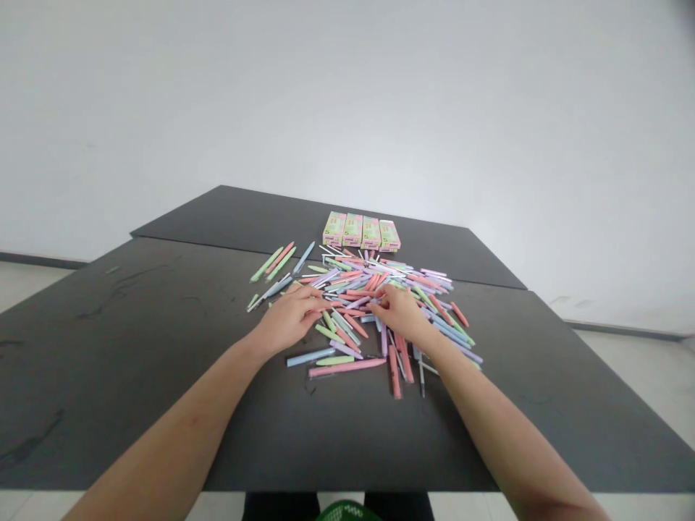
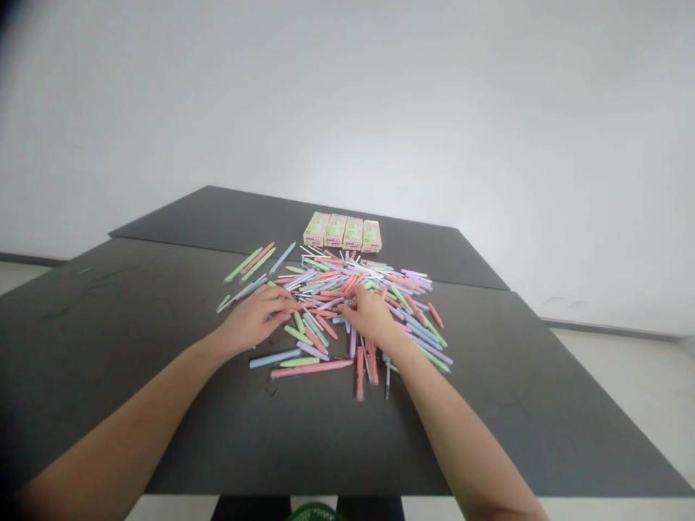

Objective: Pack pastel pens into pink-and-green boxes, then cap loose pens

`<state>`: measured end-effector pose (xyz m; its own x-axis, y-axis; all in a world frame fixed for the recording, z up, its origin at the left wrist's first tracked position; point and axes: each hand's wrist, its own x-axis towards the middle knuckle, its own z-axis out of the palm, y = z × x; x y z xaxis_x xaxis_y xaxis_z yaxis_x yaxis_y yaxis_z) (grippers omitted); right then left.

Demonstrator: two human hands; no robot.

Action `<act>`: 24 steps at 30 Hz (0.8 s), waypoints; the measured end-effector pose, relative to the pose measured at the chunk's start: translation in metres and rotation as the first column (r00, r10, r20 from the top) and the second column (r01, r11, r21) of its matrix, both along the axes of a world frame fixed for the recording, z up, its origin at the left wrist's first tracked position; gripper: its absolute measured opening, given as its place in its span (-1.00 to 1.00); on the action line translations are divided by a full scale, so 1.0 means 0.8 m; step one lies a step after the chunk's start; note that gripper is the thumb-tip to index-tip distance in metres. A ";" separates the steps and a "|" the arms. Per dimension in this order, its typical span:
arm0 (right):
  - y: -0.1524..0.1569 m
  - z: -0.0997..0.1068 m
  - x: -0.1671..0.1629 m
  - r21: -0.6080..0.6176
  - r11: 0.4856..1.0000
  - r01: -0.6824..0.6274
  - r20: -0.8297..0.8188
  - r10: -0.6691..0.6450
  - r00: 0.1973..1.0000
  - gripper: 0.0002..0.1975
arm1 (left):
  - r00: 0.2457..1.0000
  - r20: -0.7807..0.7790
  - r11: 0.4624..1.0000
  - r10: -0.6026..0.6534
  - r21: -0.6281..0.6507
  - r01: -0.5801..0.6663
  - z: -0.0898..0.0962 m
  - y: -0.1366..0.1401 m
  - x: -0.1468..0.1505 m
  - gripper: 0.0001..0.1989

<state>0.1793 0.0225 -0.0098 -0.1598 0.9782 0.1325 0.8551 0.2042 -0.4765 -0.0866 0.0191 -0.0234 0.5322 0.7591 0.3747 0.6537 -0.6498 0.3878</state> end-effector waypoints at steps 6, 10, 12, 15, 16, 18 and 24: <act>-0.004 -0.005 0.003 0.009 1.000 0.008 0.089 -0.009 0.996 -0.80 | 0.991 -0.131 0.998 -0.034 0.040 0.039 -0.006 -0.004 0.011 -0.71; -0.009 -0.001 0.003 0.049 0.999 0.009 0.082 -0.013 0.997 -0.82 | 0.984 -0.178 0.999 -0.024 0.042 0.032 -0.007 -0.005 0.015 -0.71; -0.015 0.005 -0.001 0.071 0.995 -0.063 0.063 0.059 0.996 -0.85 | 0.983 -0.184 0.999 -0.027 0.035 0.034 -0.007 -0.004 0.015 -0.71; -0.030 0.014 -0.011 0.059 0.966 -0.251 0.030 0.250 0.968 -0.82 | 0.983 -0.179 0.999 -0.039 0.021 0.043 -0.009 0.002 0.016 -0.71; -0.035 0.017 -0.016 0.043 0.956 -0.291 0.038 0.290 0.956 -0.82 | 0.983 -0.177 0.999 -0.046 0.014 0.049 -0.009 0.004 0.016 -0.72; -0.043 0.019 -0.024 0.004 0.949 -0.315 0.094 0.314 0.945 -0.82 | 0.983 -0.175 0.998 -0.062 -0.003 0.063 -0.010 0.007 0.016 -0.73; -0.047 0.011 -0.034 -0.064 0.963 -0.262 0.266 0.270 0.925 -0.84 | 0.984 -0.151 0.996 -0.091 -0.011 0.090 -0.011 0.012 0.015 -0.80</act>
